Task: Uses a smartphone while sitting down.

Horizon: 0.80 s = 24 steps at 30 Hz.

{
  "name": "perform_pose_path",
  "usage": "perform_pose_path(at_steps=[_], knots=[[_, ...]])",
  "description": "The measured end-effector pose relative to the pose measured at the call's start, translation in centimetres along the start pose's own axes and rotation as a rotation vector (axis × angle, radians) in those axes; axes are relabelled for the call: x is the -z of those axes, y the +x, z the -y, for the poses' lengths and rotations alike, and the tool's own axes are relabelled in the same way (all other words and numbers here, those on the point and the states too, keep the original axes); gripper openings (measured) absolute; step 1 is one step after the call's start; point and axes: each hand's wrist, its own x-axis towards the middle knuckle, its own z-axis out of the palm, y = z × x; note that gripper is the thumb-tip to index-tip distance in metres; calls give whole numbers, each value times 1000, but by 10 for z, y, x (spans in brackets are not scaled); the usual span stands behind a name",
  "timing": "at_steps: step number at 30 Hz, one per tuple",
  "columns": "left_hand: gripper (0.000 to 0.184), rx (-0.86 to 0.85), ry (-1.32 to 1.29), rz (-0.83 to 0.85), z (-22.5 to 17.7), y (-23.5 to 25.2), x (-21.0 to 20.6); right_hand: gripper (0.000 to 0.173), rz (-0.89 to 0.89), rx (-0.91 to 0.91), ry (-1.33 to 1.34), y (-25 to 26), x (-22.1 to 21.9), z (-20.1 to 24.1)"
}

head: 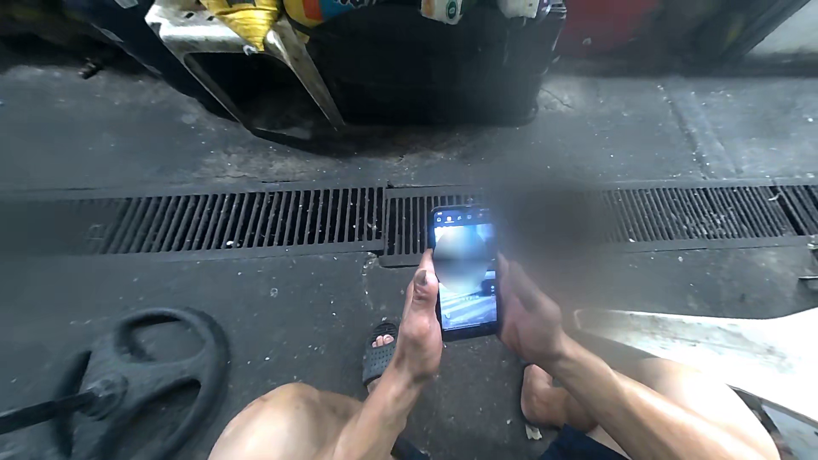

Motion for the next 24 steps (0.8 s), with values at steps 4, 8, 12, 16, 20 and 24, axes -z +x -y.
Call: perform_pose_path(at_steps=[4, 8, 12, 16, 20, 24], knots=[[107, -32, -5, 21, 2, 1, 0, 82, -6, -3, 8, 0, 1, 0], [105, -24, 44, 2, -1, -2, -2, 84, -16, -13, 9, -1, 0, 0], [103, -24, 73, -29, -2, -4, -4, 84, -13, 3, -16, 0, 1, 0], [112, -4, 37, -12, -2, -3, -2, 86, -14, -5, -7, -1, 0, 0], [112, 9, 17, -13, -1, -2, -1, 82, -6, -13, 2, 0, -1, 1], [109, 0, 46, -22, 0, -3, 0, 79, 7, -1, 12, 0, 0, 0]])
